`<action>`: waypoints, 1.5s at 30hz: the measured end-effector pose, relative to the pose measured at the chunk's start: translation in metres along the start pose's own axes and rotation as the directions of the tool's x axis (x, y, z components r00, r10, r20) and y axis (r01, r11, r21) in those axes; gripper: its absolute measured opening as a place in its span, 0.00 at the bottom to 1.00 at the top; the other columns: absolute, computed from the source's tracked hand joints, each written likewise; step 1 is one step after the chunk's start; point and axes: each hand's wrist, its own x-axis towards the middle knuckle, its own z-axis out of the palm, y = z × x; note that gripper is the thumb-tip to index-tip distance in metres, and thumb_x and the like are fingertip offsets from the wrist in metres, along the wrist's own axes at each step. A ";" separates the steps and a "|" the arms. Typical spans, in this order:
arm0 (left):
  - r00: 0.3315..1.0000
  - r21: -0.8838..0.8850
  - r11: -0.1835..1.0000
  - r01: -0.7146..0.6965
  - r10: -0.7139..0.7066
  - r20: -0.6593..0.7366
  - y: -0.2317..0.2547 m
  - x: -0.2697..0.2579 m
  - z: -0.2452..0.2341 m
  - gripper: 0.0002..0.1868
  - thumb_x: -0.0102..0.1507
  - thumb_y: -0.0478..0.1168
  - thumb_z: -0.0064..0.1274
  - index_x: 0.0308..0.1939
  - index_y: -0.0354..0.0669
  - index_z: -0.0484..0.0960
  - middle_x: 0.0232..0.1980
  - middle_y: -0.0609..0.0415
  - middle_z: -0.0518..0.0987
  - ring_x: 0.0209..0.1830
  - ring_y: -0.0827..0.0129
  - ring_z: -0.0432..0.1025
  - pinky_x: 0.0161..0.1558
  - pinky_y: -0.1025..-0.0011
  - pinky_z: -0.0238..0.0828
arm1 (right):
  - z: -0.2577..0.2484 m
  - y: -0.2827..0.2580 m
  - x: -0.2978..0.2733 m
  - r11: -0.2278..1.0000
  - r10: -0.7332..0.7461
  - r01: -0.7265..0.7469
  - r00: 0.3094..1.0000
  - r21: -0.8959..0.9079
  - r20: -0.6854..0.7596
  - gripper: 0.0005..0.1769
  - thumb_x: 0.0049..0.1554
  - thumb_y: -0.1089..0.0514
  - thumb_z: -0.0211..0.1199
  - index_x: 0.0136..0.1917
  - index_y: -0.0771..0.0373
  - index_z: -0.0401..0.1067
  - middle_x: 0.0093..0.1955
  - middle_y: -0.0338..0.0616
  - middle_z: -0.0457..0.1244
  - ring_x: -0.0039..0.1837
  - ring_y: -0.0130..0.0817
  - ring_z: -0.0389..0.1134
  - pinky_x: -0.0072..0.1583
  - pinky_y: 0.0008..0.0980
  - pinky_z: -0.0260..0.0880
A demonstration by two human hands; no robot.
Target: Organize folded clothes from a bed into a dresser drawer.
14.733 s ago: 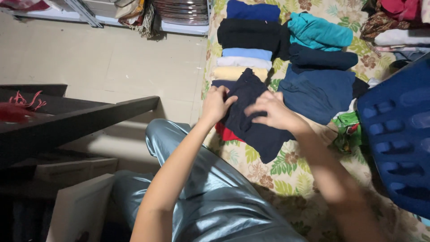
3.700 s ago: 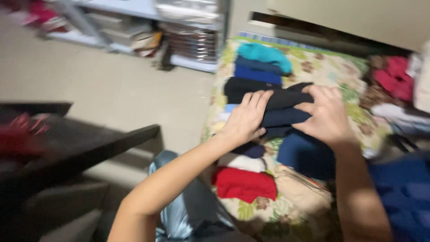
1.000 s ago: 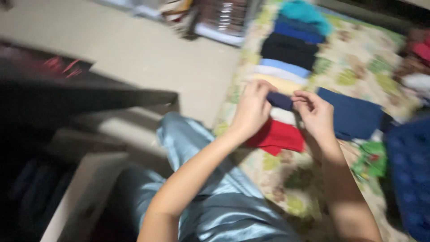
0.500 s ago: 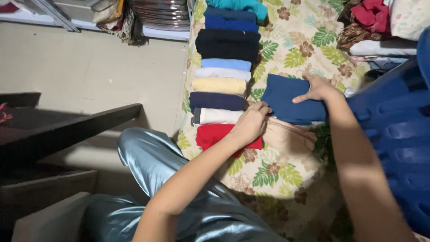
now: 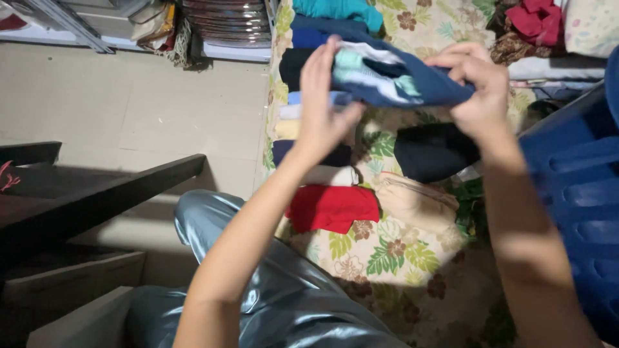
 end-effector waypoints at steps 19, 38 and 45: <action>0.722 0.180 0.971 0.155 -0.236 0.650 -0.041 -0.057 -0.091 0.24 0.51 0.35 0.65 0.47 0.46 0.72 0.50 0.50 0.78 0.57 0.52 0.73 0.58 0.59 0.70 | 0.186 -0.049 -0.116 0.998 0.020 -0.024 0.997 -0.052 -0.068 0.34 0.43 0.56 0.72 0.63 0.59 0.68 0.71 0.50 0.57 0.68 0.51 0.58 0.67 0.50 0.53; 0.933 0.137 0.984 0.112 -0.151 0.326 -0.040 -0.008 0.085 0.30 0.57 0.39 0.63 0.62 0.42 0.72 0.52 0.42 0.81 0.53 0.45 0.76 0.54 0.55 0.71 | 0.055 0.195 -0.074 0.815 0.482 -0.432 0.876 -0.387 0.037 0.20 0.54 0.67 0.58 0.61 0.62 0.74 0.53 0.58 0.69 0.59 0.55 0.70 0.63 0.53 0.67; 0.828 -0.068 0.829 0.555 -0.542 0.142 -0.104 -0.038 0.203 0.34 0.57 0.43 0.64 0.62 0.33 0.66 0.48 0.30 0.81 0.49 0.34 0.76 0.50 0.48 0.73 | 0.055 0.204 -0.063 0.560 0.800 -0.174 0.370 -0.810 0.473 0.41 0.38 0.46 0.81 0.64 0.51 0.72 0.62 0.47 0.69 0.66 0.48 0.68 0.70 0.62 0.54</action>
